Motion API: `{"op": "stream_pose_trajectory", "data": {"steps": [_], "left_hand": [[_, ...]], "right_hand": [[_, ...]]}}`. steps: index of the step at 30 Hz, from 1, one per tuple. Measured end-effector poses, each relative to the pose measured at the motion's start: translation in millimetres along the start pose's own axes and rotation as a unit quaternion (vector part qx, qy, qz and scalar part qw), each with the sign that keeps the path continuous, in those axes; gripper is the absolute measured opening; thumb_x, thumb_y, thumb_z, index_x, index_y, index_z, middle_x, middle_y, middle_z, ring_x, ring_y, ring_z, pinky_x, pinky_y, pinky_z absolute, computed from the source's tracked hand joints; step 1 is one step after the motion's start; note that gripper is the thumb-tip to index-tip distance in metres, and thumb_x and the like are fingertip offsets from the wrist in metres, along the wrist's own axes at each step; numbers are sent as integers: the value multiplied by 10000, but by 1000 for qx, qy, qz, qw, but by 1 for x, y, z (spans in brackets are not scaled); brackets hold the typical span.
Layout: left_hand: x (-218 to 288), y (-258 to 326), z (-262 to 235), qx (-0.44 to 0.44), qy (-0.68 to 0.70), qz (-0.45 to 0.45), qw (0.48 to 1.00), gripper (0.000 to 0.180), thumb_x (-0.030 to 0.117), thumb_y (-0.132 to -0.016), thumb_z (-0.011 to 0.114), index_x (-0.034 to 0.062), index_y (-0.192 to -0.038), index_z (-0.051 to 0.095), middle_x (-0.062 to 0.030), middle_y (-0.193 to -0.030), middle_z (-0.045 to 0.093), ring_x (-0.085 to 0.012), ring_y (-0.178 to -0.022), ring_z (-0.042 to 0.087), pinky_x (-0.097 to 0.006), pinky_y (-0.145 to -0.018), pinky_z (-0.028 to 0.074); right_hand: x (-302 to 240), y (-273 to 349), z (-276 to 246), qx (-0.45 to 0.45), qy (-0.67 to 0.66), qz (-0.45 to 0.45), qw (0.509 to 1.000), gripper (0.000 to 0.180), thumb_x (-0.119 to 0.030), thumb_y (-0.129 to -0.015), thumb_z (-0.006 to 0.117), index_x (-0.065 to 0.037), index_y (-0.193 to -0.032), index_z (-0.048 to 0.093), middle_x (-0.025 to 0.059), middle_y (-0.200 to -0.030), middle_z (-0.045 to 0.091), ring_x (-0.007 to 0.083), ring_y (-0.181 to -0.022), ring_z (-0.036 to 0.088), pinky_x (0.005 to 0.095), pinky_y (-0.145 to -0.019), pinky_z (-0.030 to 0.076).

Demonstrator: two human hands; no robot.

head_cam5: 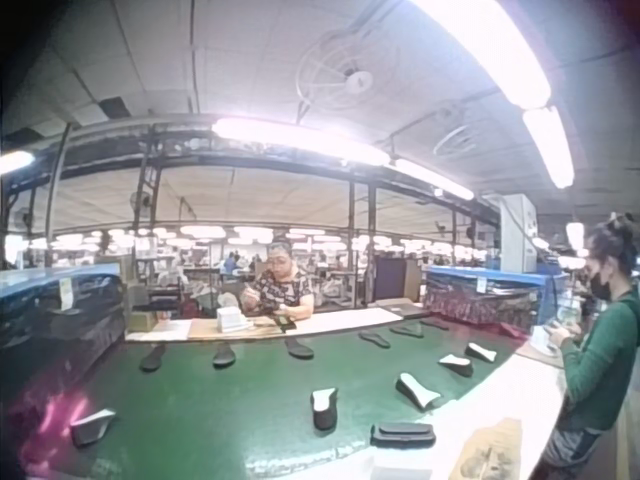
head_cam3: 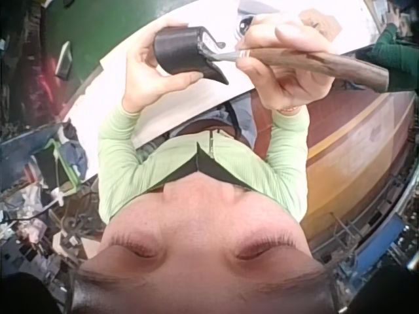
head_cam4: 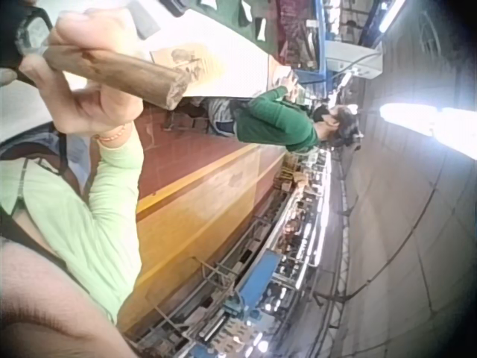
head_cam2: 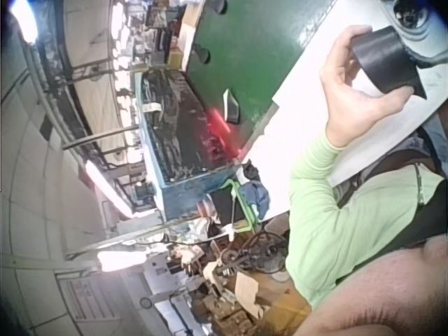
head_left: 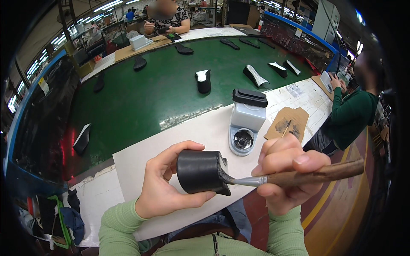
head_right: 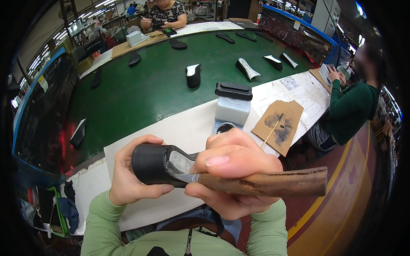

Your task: The person paints the edges of black shoe parts with a brush, repeatedly dipping the brush into a container and applying paint to multiple pieces on a green workbench.

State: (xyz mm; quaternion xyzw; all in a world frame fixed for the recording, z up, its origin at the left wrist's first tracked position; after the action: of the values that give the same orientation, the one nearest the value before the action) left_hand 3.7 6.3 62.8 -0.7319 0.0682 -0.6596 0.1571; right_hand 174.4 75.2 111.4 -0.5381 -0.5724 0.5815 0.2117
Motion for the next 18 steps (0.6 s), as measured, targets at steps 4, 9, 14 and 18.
{"op": "stream_pose_trajectory", "data": {"steps": [4, 9, 14, 18], "left_hand": [[-1, 1, -1, -12, 14, -21, 1000, 666, 51, -551, 786, -1, -1140, 479, -69, -1001, 572, -131, -935, 572, -266, -845, 442], [-7, 3, 0, -16, 52, -52, 997, 663, 35, -558, 781, -9, -1143, 473, -70, -1010, 572, -126, -941, 567, -268, -846, 444], [-14, 5, 2, -13, 98, -81, 992, 657, 24, -568, 776, -10, -1147, 468, -68, -1006, 578, -126, -933, 569, -272, -838, 453], [-17, 6, 2, -10, 100, -109, 989, 649, 21, -573, 776, -4, -1145, 471, -57, -1001, 584, -122, -923, 573, -278, -818, 467]], "right_hand": [[-1, -1, 1, -9, -1, -1, 1000, 554, -306, -710, 735, -129, -1077, 359, 44, -649, 581, 154, -596, 456, 300, -563, 407], [3, 1, 3, -10, -3, -12, 1000, 564, -311, -704, 738, -131, -1087, 365, 42, -645, 577, 153, -600, 453, 292, -545, 400], [6, 4, 5, 16, -72, -18, 997, 534, -33, -622, 759, -66, -1079, 486, 74, -744, 605, 181, -659, 493, 292, -599, 417], [7, 4, 6, 8, -74, -4, 997, 523, 21, -597, 771, -60, -1052, 525, 81, -760, 612, 186, -668, 504, 288, -609, 420]]}}
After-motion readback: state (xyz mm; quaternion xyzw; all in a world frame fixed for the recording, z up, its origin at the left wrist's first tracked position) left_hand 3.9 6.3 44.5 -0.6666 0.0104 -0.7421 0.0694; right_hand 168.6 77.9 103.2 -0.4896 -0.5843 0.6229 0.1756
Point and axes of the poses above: each hand's wrist, its own y-axis away from the middle knuckle, its own z-axis out of the palm, x = y × z, the point moved 4 cm from there along -y, towards the middle knuckle
